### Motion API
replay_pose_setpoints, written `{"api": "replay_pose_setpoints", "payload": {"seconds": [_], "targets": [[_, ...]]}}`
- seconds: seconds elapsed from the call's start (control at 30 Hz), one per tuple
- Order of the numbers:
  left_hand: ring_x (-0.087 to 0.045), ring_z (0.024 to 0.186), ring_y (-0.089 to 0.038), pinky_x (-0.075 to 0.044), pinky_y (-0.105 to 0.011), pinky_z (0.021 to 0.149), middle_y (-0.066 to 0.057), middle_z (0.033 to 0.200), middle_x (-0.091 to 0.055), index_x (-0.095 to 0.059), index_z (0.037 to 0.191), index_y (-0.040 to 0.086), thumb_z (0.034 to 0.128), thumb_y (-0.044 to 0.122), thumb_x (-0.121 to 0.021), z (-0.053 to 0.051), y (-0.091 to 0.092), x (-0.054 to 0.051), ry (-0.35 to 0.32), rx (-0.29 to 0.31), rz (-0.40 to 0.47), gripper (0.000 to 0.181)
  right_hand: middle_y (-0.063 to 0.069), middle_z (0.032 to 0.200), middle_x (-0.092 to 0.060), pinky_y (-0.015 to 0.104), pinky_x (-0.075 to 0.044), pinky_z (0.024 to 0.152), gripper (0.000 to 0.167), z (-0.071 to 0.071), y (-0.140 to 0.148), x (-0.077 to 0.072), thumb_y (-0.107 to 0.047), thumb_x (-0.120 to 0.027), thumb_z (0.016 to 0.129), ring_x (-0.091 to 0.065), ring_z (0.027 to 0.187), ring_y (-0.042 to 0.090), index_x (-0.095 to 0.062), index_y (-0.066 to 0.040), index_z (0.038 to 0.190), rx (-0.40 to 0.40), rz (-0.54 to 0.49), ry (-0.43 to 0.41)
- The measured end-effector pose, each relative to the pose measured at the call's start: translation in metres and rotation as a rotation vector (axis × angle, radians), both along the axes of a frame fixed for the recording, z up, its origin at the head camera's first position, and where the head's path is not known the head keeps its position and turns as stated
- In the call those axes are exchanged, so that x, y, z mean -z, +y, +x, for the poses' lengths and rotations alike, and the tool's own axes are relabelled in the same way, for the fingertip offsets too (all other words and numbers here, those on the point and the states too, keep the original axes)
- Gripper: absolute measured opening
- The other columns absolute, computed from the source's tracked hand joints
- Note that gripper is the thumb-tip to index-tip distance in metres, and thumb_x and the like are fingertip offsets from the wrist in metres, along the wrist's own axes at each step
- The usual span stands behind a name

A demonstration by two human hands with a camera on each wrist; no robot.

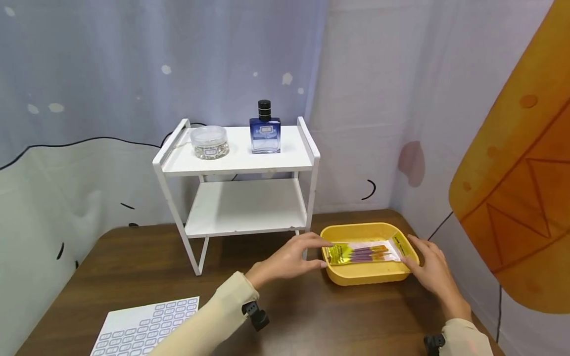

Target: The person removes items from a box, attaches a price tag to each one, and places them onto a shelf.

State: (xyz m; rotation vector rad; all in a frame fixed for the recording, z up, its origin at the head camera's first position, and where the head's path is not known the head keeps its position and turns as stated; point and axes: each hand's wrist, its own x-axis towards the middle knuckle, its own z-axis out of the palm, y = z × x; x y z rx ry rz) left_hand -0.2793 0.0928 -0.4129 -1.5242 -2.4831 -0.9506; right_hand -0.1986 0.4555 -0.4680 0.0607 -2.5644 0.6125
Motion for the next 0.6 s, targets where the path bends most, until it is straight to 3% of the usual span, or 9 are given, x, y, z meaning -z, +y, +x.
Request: {"api": "replay_pose_setpoints", "payload": {"seconds": [0.13, 0.27, 0.6], "targets": [[-0.062, 0.115, -0.012, -0.047, -0.017, 0.097, -0.003, 0.126, -0.068, -0.065, 0.133, 0.016, 0.0908, 0.021, -0.073, -0.009, 0.021, 0.002, 0.012, 0.041, -0.020, 0.043, 0.038, 0.125, -0.055, 0.067, -0.044, 0.084, 0.066, 0.007, 0.013, 0.009, -0.021, -0.073, 0.091, -0.055, 0.108, 0.055, -0.043, 0.008, 0.143, 0.027, -0.016, -0.145], [-0.062, 0.121, -0.013, -0.047, -0.020, 0.101, -0.003, 0.131, -0.068, -0.065, 0.134, 0.016, 0.0914, 0.019, -0.072, -0.018, 0.039, 0.000, 0.008, 0.056, -0.066, 0.043, 0.040, 0.121, -0.060, 0.057, -0.053, 0.081, 0.069, 0.006, 0.016, 0.013, -0.026, -0.068, 0.095, -0.063, 0.106, 0.052, -0.037, 0.009, 0.146, 0.025, -0.069, -0.225], [-0.059, 0.127, -0.014, -0.044, -0.026, 0.108, 0.003, 0.133, -0.067, -0.066, 0.132, 0.017, 0.0899, 0.023, -0.075, -0.036, 0.083, 0.014, -0.028, -0.028, -0.215, 0.044, 0.041, 0.118, -0.062, 0.038, -0.058, 0.074, 0.069, 0.002, 0.015, 0.014, -0.021, -0.070, 0.094, -0.064, 0.106, 0.053, -0.036, 0.008, 0.147, 0.031, -0.127, -0.227]]}}
